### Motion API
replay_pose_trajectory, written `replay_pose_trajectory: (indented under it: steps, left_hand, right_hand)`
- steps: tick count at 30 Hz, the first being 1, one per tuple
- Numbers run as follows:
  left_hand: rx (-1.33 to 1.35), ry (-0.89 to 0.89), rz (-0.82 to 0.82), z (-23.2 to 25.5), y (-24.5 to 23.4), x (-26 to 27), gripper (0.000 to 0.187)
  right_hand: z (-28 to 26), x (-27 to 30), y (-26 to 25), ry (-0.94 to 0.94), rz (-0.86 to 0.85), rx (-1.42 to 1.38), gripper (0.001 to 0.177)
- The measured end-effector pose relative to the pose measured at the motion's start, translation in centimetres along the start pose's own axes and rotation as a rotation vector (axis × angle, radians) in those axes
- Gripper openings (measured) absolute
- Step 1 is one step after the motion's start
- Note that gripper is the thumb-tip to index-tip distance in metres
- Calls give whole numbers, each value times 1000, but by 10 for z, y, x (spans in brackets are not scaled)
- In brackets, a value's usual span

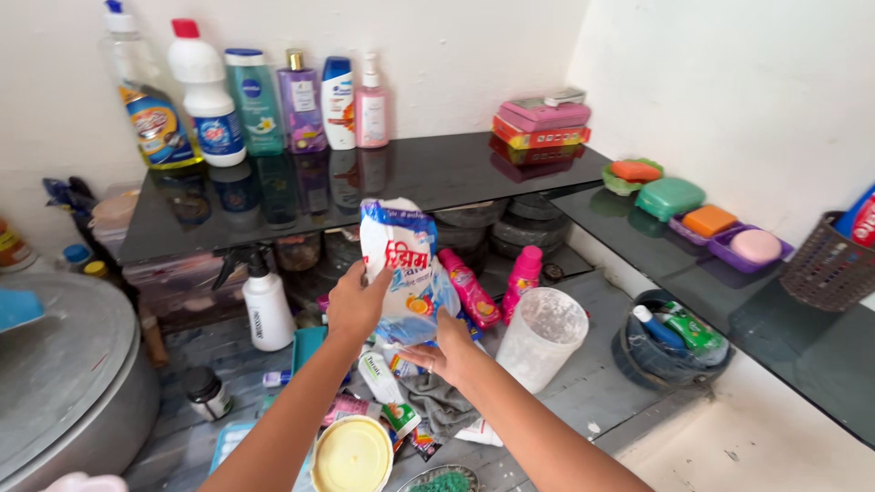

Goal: The person opens a small sachet and pours its white powder contents into a plastic container. They then pick up a larger blue and white packet, open it, and pour more powder into the same container before closing the container with a lid.

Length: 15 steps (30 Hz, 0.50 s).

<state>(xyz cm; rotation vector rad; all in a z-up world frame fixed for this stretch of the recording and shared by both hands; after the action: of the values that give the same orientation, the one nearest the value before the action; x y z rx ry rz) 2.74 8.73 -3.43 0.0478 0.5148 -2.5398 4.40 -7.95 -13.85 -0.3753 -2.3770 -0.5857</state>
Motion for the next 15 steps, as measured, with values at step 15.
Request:
replay_pose_trajectory:
  steps: [15]
  left_hand:
    - [253, -172, -296, -162, 13, -20, 38]
  right_hand:
    - [12, -100, -65, -784, 70, 731, 96]
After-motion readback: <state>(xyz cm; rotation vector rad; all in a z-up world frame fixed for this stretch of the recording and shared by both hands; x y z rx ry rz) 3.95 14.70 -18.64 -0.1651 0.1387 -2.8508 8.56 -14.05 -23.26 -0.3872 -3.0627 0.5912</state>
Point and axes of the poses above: each hand's wrist, its own x-axis away from the middle knuckle, its own y-axis out of the palm, z = x × y, the point moved 3 cm from there along -x, towards the middle knuckle, and after that the axes turned 13 degrees about z, right-handed, at the moved point
